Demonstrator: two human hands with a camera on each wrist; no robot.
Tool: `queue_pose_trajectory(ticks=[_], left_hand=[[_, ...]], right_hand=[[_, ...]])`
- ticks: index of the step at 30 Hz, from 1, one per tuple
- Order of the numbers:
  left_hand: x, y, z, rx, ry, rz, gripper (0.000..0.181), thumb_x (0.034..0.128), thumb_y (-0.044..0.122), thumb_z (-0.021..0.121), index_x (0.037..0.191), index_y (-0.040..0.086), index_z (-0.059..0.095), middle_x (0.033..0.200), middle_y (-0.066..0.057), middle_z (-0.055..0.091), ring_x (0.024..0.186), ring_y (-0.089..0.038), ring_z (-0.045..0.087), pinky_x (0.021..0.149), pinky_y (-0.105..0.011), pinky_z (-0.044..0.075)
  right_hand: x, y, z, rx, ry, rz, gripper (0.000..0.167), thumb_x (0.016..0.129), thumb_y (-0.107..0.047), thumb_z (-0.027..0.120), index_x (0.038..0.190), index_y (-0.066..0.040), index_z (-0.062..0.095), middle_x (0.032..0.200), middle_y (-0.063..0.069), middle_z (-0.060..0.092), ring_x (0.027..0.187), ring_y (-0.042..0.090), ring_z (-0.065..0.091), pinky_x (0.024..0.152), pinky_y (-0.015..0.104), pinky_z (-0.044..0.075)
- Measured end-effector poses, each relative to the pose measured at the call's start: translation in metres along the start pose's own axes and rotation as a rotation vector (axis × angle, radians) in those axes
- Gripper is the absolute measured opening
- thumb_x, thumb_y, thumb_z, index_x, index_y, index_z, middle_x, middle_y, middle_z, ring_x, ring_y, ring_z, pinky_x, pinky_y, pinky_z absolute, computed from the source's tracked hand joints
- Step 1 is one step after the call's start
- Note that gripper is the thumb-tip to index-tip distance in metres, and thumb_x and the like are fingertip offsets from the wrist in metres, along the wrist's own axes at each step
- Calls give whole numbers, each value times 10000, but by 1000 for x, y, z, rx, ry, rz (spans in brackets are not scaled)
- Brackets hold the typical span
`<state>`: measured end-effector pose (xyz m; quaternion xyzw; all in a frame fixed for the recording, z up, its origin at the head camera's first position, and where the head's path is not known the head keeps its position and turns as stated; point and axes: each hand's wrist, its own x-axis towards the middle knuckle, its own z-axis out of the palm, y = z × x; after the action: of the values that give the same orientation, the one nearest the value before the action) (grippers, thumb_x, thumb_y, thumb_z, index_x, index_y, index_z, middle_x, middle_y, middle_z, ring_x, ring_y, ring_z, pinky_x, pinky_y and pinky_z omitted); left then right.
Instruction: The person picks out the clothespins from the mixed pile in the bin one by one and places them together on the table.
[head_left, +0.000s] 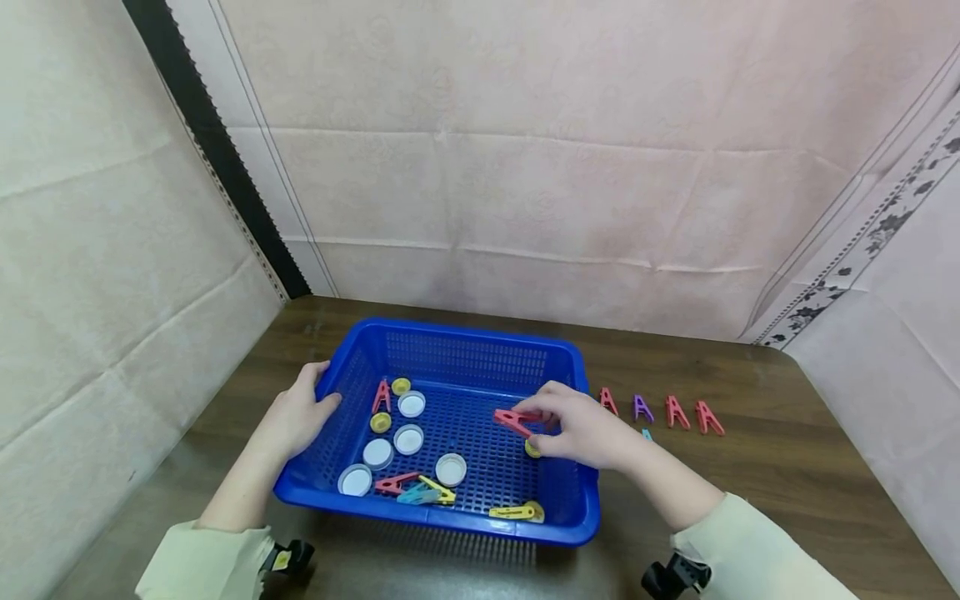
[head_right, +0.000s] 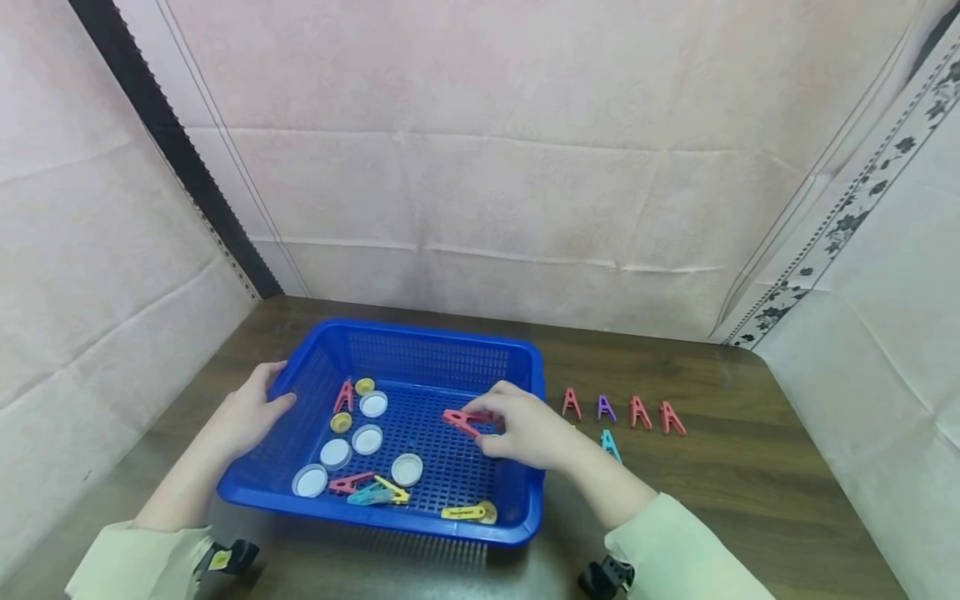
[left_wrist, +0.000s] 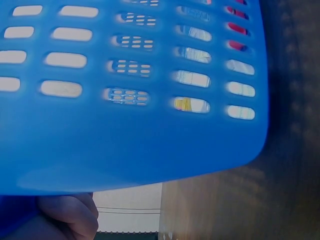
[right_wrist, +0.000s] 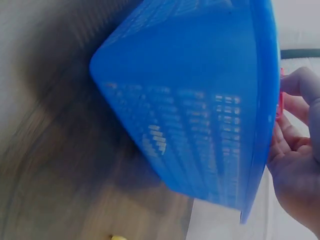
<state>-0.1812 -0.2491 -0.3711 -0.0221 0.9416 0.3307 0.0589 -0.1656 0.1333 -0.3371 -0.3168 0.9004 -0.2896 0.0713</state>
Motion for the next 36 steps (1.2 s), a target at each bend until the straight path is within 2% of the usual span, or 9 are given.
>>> queue_pose_trajectory(ticks=[5, 14, 20, 26, 31, 36], left_hand=[[-1, 1, -1, -4, -6, -4, 615, 986, 268, 463, 1462, 15, 166, 1380, -341, 346, 1146, -538, 451, 830, -656, 421], [-1, 3, -1, -6, -10, -8, 622, 986, 274, 463, 1464, 18, 159, 1380, -341, 345, 1144, -539, 451, 822, -656, 425], [-1, 1, -1, -11, -10, -9, 624, 986, 281, 460, 1466, 25, 156, 1380, -339, 345, 1141, -539, 456, 816, -657, 427], [-1, 0, -1, -9, -5, -3, 622, 986, 280, 457, 1467, 25, 156, 1380, -337, 350, 1140, -537, 458, 816, -658, 426], [-1, 0, 0, -5, -8, 1, 628, 984, 280, 465, 1467, 25, 157, 1377, -340, 350, 1139, -540, 456, 813, -660, 426], [-1, 0, 0, -4, -6, 4, 628, 984, 278, 464, 1468, 24, 156, 1377, -339, 351, 1138, -541, 457, 810, -660, 428]], right_hand=[[-14, 10, -4, 18, 91, 30, 354, 822, -134, 690, 1171, -165, 647, 989, -21, 540, 831, 143, 549, 663, 266, 504], [-34, 28, -8, 21, 237, 80, 354, 791, -97, 705, 1134, -174, 662, 974, -33, 531, 788, 143, 511, 584, 254, 485], [-43, 38, -9, 21, 284, 83, 358, 785, -97, 720, 1134, -153, 661, 933, 8, 543, 788, 168, 507, 558, 249, 471], [-51, 47, -9, 50, 324, 95, 354, 785, -75, 722, 1127, -144, 664, 965, -2, 547, 802, 185, 518, 542, 247, 493], [-61, 59, -10, 36, 366, 117, 351, 781, -51, 709, 1126, -95, 661, 959, 12, 552, 795, 202, 536, 590, 236, 487], [-71, 74, -11, 11, 415, 143, 347, 793, -60, 701, 1136, -82, 656, 962, 3, 554, 796, 151, 540, 638, 243, 476]])
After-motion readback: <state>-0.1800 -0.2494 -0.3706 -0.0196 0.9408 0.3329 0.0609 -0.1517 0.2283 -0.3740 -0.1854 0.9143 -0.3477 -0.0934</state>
